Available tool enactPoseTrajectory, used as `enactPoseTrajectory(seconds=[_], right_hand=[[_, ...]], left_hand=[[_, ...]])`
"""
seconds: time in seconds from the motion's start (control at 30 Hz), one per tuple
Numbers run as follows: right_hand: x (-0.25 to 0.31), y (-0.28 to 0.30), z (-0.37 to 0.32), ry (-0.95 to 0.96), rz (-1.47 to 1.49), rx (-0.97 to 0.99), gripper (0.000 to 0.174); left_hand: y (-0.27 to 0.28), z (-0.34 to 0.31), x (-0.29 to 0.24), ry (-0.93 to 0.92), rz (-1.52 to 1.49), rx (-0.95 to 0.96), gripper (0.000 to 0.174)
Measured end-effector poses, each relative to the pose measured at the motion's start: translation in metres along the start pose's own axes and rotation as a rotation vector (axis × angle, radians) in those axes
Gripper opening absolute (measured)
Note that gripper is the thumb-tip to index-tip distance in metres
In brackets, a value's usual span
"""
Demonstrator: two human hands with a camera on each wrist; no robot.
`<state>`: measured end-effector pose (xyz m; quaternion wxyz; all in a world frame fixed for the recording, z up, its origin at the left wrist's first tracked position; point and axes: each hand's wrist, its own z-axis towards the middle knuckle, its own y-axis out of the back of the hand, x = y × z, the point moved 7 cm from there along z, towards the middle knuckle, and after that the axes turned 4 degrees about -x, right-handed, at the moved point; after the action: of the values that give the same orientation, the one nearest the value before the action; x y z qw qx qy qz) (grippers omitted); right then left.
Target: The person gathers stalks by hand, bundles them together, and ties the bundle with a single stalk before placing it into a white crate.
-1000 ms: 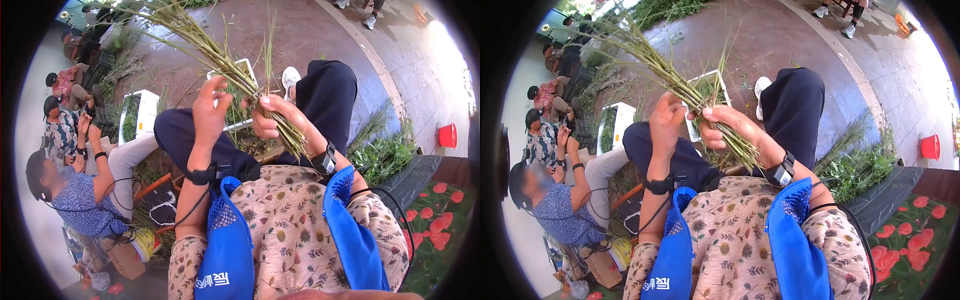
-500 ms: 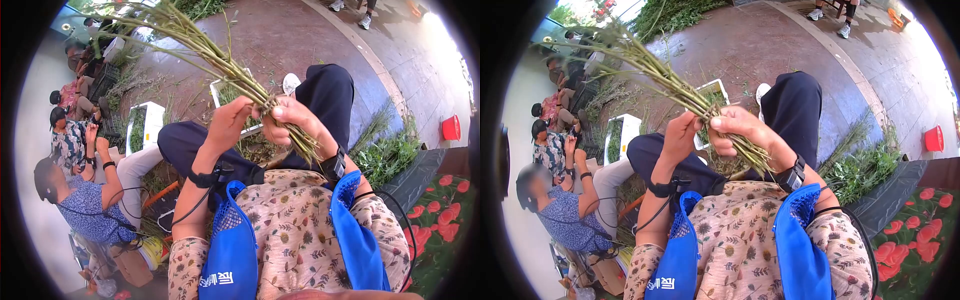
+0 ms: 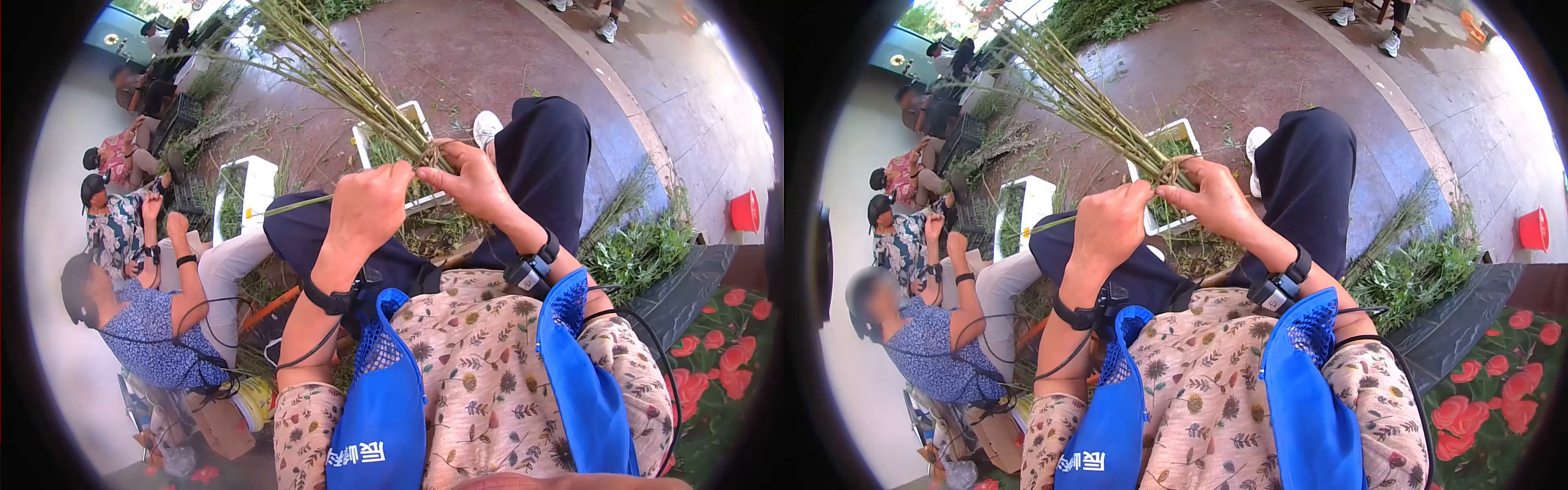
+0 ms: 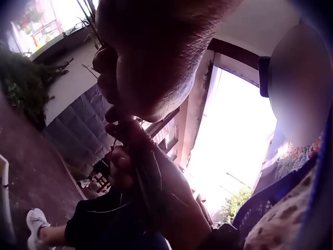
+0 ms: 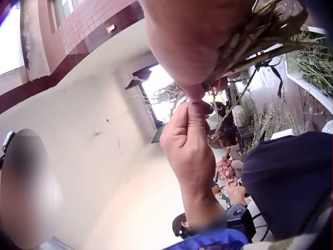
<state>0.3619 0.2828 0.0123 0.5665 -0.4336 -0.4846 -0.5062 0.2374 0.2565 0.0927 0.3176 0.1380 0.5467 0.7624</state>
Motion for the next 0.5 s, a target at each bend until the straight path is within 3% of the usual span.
enactPoseTrajectory(seconds=[0.2, 0.37, 0.5], right_hand=[[0.008, 0.001, 0.003, 0.046, -0.315, -0.041, 0.035], [-0.018, 0.002, 0.006, -0.094, -0.540, -0.008, 0.035], [-0.025, -0.005, -0.002, 0.066, -0.579, -0.001, 0.030]], left_hand=[[-0.004, 0.003, 0.002, 0.043, 0.025, 0.027, 0.003], [0.002, 0.020, -0.017, -0.142, 0.107, 0.088, 0.004], [-0.003, 0.038, -0.036, -0.330, 0.179, 0.101, 0.004]])
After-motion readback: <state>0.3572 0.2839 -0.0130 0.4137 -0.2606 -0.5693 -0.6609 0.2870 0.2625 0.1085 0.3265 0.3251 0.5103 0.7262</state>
